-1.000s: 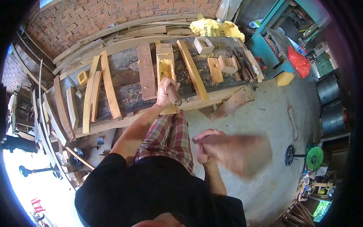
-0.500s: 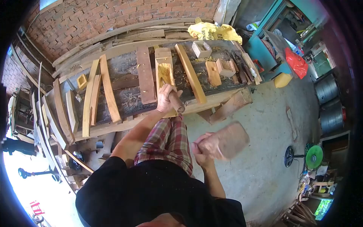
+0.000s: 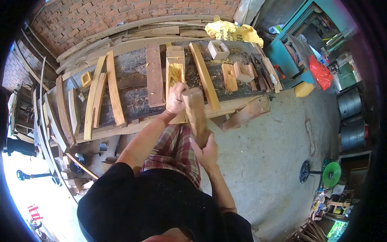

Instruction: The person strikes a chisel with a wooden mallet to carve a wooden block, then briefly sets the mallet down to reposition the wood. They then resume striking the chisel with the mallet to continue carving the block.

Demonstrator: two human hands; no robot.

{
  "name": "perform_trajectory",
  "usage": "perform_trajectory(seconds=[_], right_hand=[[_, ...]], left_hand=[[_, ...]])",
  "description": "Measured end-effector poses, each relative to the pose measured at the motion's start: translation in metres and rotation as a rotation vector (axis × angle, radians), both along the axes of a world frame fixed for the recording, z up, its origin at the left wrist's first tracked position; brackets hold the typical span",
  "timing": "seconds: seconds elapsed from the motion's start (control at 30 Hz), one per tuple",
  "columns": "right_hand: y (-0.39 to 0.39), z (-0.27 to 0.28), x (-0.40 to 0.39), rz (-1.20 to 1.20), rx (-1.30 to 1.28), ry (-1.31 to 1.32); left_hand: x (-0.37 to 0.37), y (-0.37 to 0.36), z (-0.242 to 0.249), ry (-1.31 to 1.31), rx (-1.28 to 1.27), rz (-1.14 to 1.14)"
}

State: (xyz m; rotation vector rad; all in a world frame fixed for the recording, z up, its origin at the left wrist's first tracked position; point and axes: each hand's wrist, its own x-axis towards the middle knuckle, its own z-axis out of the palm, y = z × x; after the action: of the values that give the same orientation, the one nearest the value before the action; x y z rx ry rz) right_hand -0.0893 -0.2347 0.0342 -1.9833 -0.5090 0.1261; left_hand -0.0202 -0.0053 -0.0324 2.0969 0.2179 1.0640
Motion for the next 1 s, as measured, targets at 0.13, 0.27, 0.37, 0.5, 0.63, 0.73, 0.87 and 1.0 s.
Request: perform_trajectory(seconds=[0.13,0.27,0.37,0.5,0.63,0.73,0.87,1.0], right_hand=[[-0.021,0.017,-0.008,-0.024,0.286,0.147],[-0.031,0.018,0.008,0.283,0.217,-0.496],[-0.008,-0.014,0.013,0.112,0.008,0.064],[-0.025,0.001,0.011,0.008,0.217,0.134],[-0.046,-0.002,0.005,0.114,0.486,-0.117],[-0.016,-0.017,0.013,0.088,0.143,-0.28],[-0.016,-0.003,0.018,0.051,0.151,0.24],[-0.018,-0.005,0.003,-0.063,0.631,-0.063]], left_hand=[[0.007,-0.001,0.0,-0.044,-0.045,0.041],[0.006,-0.003,0.003,-0.039,-0.07,0.045],[0.001,-0.004,0.001,-0.034,-0.061,0.008],[0.002,-0.004,0.005,-0.033,-0.087,-0.002],[0.005,-0.006,0.004,-0.035,-0.096,0.02],[0.001,0.0,0.003,-0.037,-0.087,-0.008],[0.001,-0.002,-0.001,-0.061,-0.132,-0.011],[-0.002,-0.007,0.01,-0.041,-0.126,0.0]])
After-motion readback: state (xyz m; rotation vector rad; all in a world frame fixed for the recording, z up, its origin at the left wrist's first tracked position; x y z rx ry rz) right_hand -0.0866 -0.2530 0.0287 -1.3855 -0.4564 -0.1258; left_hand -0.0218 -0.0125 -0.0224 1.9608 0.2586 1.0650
